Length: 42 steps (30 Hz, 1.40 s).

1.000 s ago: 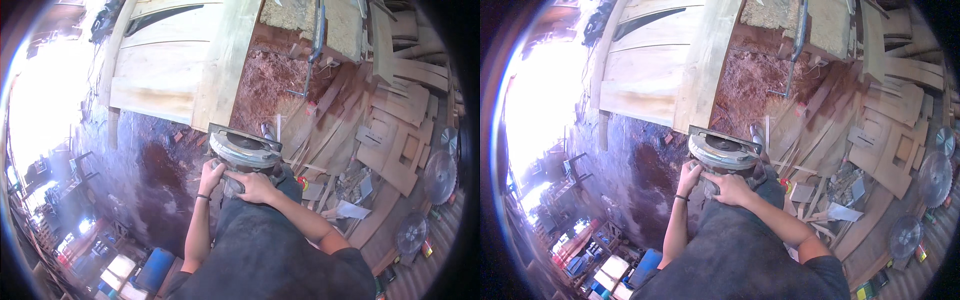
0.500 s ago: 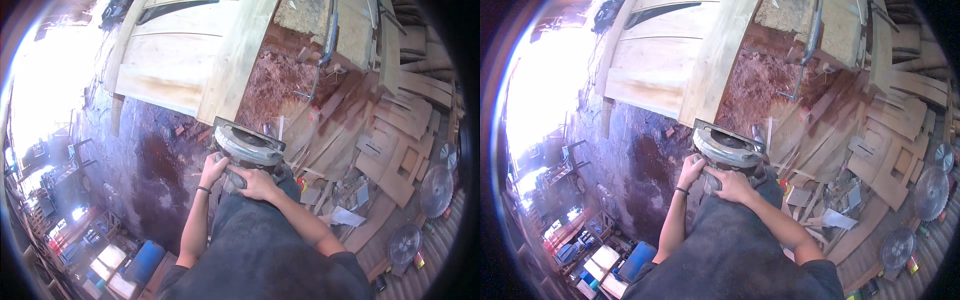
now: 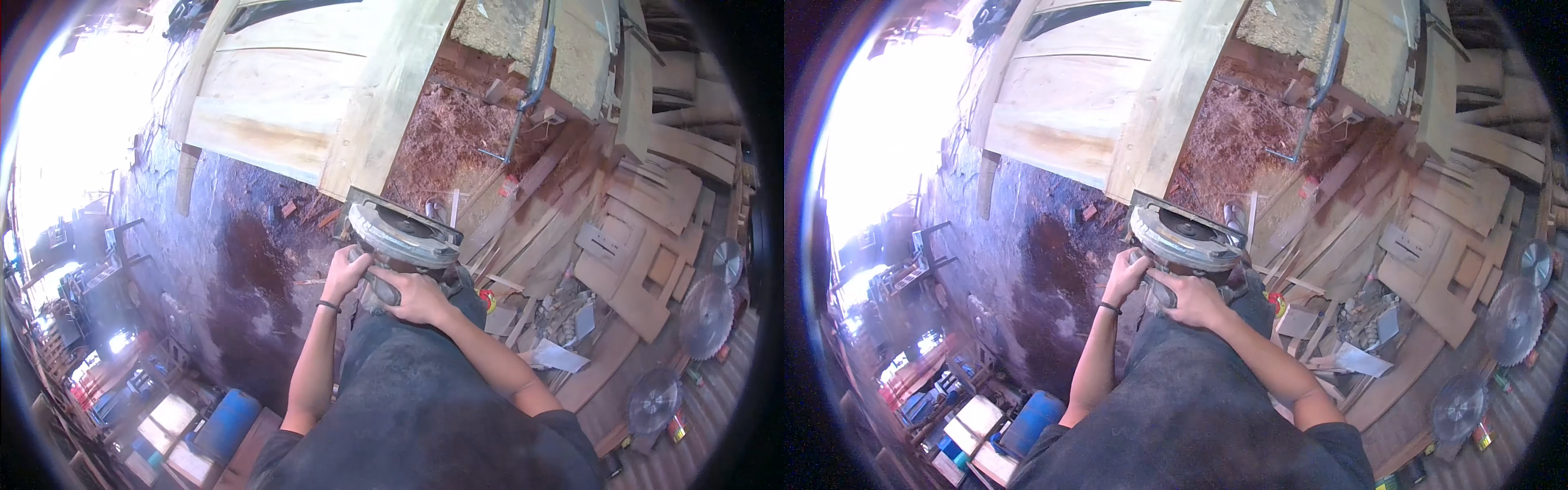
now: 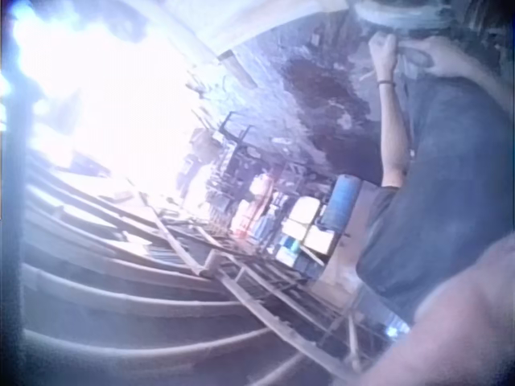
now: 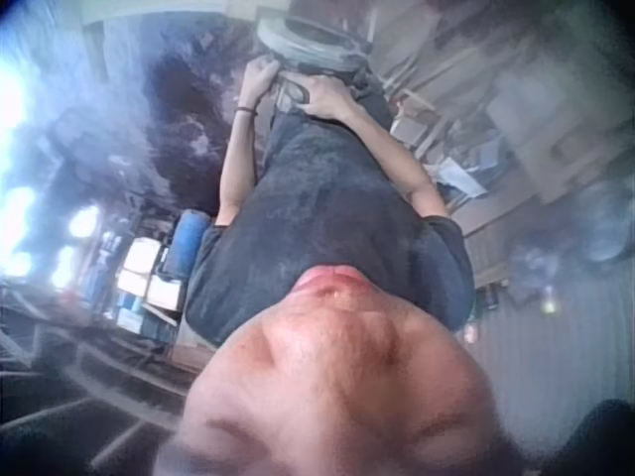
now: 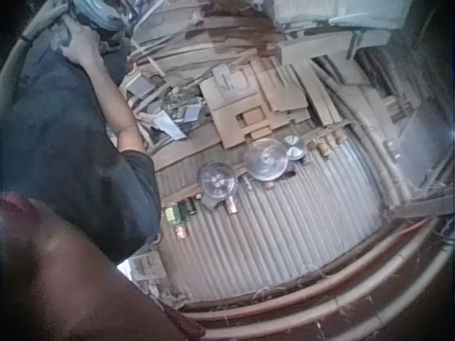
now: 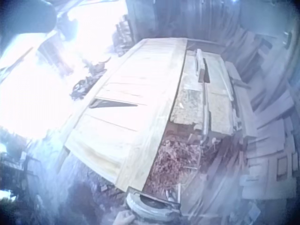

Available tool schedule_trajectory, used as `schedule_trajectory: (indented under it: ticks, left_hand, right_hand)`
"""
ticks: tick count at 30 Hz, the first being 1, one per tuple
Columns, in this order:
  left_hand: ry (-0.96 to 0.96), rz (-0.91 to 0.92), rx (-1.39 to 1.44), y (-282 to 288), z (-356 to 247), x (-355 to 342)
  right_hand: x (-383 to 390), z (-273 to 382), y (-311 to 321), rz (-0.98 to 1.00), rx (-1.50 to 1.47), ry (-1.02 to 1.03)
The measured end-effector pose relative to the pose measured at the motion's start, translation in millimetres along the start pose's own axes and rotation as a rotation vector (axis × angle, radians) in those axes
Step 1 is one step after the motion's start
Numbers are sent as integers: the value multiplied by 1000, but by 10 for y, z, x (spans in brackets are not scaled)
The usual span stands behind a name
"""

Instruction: Cutting a wooden door or panel using a circular saw and a hand saw.

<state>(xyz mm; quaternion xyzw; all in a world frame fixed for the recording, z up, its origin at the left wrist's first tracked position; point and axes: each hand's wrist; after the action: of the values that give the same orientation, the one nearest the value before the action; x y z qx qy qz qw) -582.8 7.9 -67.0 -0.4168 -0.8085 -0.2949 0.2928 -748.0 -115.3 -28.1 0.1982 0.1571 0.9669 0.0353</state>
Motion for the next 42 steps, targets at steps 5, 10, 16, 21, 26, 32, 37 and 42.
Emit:
schedule_trajectory:
  ticks: [5,10,16,21,26,32,37,42]
  left_hand:
    - [67,4,-1,6,-88,25]
    - [62,7,0,13,-49,14]
    - [124,65,-121,103,-178,34]
    - [-207,-134,-675,448,-718,260]
    - [-762,-208,-397,623,-1905,951]
    - [-1576,-416,-541,510,-2595,1834]
    - [-1510,-347,-337,565,-2681,2082]
    - [-1546,-342,-311,467,-2596,2016]
  right_hand:
    - [-4,14,30,46,-6,-53]
    - [-21,4,13,50,-8,-48]
    - [-45,12,48,71,31,-70]
    - [13,-7,38,74,52,-77]
    - [26,-39,31,72,24,-77]
    - [-12,-63,15,42,63,-50]
    - [-45,-53,-40,19,31,14]
    - [-23,-90,-26,36,43,-25]
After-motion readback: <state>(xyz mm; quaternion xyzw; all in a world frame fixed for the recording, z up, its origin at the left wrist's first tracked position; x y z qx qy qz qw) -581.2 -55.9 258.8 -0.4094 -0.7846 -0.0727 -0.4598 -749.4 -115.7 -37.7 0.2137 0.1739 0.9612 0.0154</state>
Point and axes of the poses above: each hand's wrist, its own x-axis away from the middle knuckle, its own y-axis out of the back of the hand, z = x × y, and after that the axes turned 4 degrees about y, right-handed
